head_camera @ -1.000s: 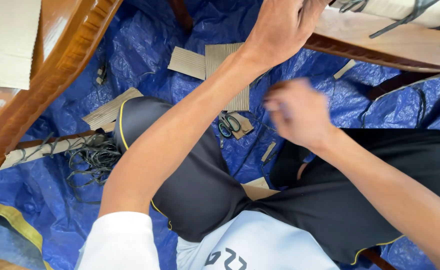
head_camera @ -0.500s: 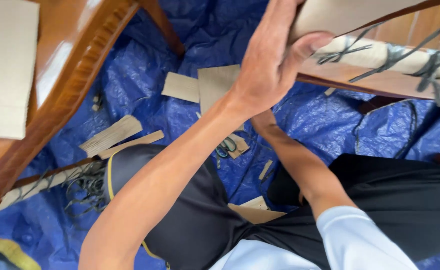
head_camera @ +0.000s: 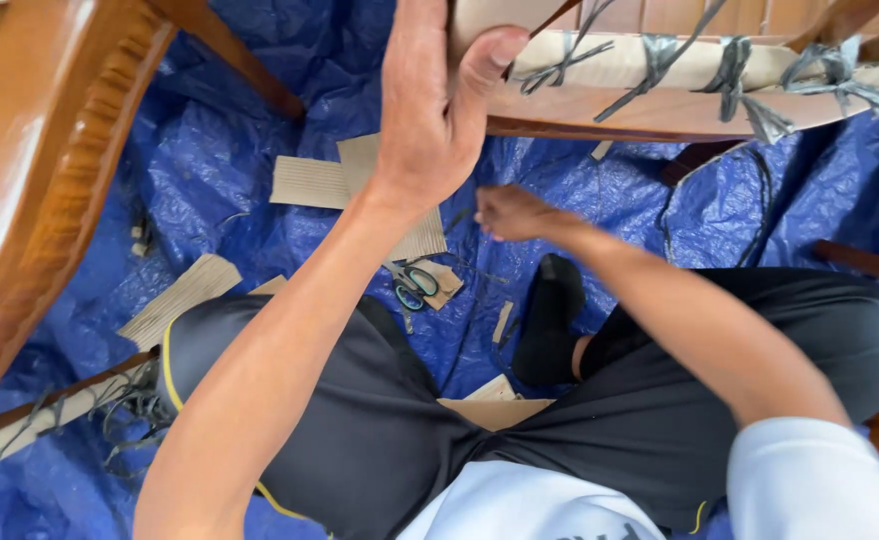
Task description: Wrap furniture legs with corrugated cardboard and secure them with plastic ties.
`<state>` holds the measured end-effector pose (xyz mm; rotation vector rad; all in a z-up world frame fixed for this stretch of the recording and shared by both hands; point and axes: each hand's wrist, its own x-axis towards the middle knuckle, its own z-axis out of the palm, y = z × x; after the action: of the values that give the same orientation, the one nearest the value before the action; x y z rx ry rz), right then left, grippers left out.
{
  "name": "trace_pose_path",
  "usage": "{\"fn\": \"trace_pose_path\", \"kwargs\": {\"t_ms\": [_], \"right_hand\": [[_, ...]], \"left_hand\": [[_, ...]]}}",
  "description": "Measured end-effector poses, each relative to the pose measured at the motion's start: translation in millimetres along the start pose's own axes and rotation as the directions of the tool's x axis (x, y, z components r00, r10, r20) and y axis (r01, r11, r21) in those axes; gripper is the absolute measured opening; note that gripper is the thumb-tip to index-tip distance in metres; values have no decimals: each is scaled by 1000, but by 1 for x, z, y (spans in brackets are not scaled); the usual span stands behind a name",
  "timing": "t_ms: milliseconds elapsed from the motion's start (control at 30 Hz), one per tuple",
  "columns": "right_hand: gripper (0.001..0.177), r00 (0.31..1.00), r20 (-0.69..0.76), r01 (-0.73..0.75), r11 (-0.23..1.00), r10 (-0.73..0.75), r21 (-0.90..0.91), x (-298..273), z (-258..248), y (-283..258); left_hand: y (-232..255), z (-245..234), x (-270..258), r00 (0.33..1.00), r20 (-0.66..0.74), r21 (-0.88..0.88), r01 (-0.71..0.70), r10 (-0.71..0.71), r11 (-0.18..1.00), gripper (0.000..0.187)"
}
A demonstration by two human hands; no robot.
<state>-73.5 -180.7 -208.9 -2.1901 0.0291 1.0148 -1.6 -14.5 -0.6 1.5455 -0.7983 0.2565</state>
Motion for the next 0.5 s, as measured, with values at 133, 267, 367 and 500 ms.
{"fn": "trace_pose_path", "kwargs": {"t_ms": [133, 267, 367, 500], "right_hand": [[20, 996, -18, 88, 996, -88, 33, -100, -67, -65], [19, 965, -133, 252, 941, -227, 226, -177, -92, -92], [18, 957, -211, 271, 879, -201, 392, -218, -92, -99], [11, 772, -636, 496, 646, -21, 581, -254, -82, -111]], "left_hand": [[-7, 2, -2, 1000, -5, 70, -18, 19, 997, 38], [-8, 3, -2, 999, -9, 49, -34, 34, 998, 39], [-5, 3, -1, 1000, -10, 57, -27, 28, 998, 40], [3, 1, 3, 999, -15, 53, -35, 36, 998, 44]]}}
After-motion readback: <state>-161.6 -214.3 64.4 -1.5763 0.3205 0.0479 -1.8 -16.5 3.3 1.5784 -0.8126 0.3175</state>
